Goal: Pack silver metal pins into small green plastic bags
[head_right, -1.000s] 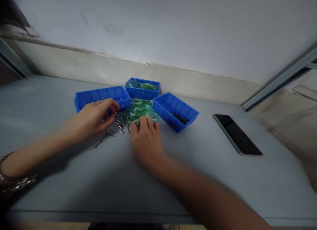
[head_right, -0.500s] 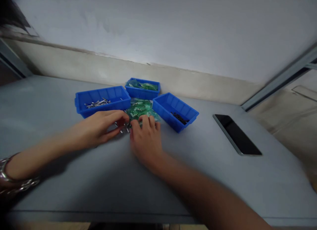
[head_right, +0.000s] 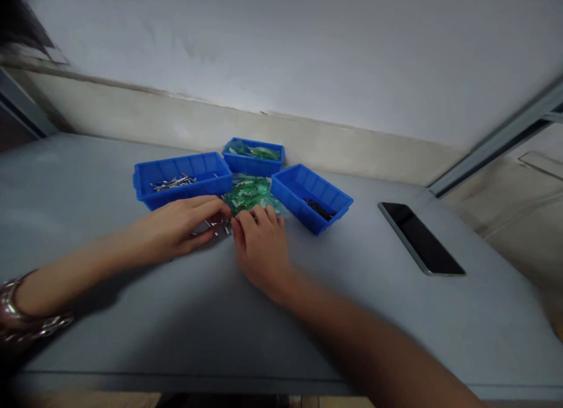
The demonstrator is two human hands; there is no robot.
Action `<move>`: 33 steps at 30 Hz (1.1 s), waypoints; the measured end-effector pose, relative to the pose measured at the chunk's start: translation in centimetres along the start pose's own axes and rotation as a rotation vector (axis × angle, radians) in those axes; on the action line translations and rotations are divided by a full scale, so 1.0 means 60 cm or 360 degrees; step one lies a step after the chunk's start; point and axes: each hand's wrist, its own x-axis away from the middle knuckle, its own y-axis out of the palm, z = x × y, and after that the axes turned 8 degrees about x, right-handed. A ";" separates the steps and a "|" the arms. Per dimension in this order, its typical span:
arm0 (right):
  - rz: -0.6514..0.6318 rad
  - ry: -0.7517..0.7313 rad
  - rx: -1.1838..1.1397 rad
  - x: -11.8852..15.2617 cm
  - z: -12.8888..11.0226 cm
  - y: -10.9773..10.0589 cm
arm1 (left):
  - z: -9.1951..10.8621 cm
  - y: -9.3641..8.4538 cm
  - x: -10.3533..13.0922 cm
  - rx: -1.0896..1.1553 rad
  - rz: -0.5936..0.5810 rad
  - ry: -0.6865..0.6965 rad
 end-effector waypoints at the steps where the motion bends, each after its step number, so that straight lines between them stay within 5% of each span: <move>1: -0.0008 0.0004 -0.0022 0.000 0.000 -0.001 | 0.000 0.000 0.000 -0.0007 0.0013 -0.0007; 33: -0.0060 0.0042 -0.0137 -0.002 0.003 0.000 | -0.002 -0.002 -0.003 -0.0161 0.0180 -0.0073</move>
